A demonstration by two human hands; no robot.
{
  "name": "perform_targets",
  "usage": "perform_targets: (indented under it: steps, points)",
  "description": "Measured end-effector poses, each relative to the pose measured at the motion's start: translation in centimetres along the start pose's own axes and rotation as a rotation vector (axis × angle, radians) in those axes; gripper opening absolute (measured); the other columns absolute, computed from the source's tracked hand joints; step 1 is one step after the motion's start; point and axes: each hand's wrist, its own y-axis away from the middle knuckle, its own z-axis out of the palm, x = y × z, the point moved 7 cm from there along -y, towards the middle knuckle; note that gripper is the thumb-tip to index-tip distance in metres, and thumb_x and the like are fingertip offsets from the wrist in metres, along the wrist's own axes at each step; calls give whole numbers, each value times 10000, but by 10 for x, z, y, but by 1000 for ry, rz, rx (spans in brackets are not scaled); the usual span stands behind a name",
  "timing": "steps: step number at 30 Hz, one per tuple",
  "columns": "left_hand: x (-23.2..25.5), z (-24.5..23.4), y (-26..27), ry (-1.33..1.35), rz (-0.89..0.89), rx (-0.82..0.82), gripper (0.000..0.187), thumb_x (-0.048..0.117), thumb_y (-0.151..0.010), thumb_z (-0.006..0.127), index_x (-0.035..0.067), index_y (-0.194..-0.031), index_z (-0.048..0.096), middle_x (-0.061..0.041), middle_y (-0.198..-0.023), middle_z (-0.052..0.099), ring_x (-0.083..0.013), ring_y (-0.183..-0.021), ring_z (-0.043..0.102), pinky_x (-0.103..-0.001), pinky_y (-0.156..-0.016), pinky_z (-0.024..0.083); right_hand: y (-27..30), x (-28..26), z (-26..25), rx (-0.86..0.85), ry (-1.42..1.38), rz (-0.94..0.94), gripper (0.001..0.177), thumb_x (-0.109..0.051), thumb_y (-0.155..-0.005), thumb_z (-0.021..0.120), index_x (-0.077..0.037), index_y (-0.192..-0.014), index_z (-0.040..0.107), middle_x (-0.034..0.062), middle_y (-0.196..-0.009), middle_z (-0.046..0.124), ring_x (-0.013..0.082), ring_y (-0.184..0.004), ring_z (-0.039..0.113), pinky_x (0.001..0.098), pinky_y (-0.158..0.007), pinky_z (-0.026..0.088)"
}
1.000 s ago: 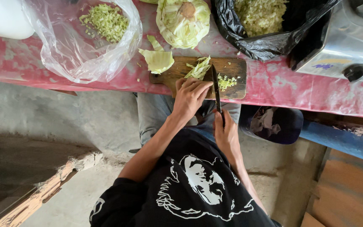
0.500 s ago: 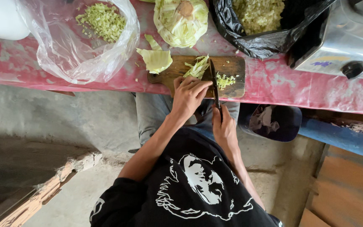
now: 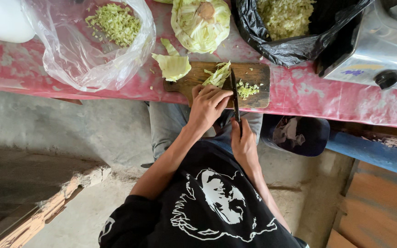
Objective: The person chops a cabbage into small pieces on a wooden cutting board using a knife.
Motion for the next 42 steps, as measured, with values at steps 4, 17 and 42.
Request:
perform_targets:
  steps: [4, 17, 42]
  points:
    - [2, -1, -1, -23, 27, -2, 189, 121, -908, 790, 154, -1090, 754, 24, -964, 765, -156, -964, 679, -412, -949, 409, -9, 5, 2, 28, 4, 44, 276, -221, -1091, 475, 1, -1153, 627, 42, -619, 568, 135, -504, 530, 350, -492, 416]
    - [5, -14, -3, 124, -18, -11, 286, 95, -963, 730, 152, -1241, 702, 12, -1070, 743, -179, -1037, 681, -427, -978, 394, 13, 0, 5, -61, -283, 277, 290, -252, -1085, 440, -18, -1141, 600, -10, -591, 479, 75, -428, 428, 273, -394, 337]
    - [-16, -2, -24, -184, 24, -147, 258, 72, -929, 718, 140, -1176, 692, 40, -1230, 667, -216, -1161, 627, -488, -1043, 427, 3, 7, -14, -29, -197, 234, 327, -300, -1081, 464, -22, -1149, 622, 8, -609, 512, 72, -449, 475, 271, -398, 358]
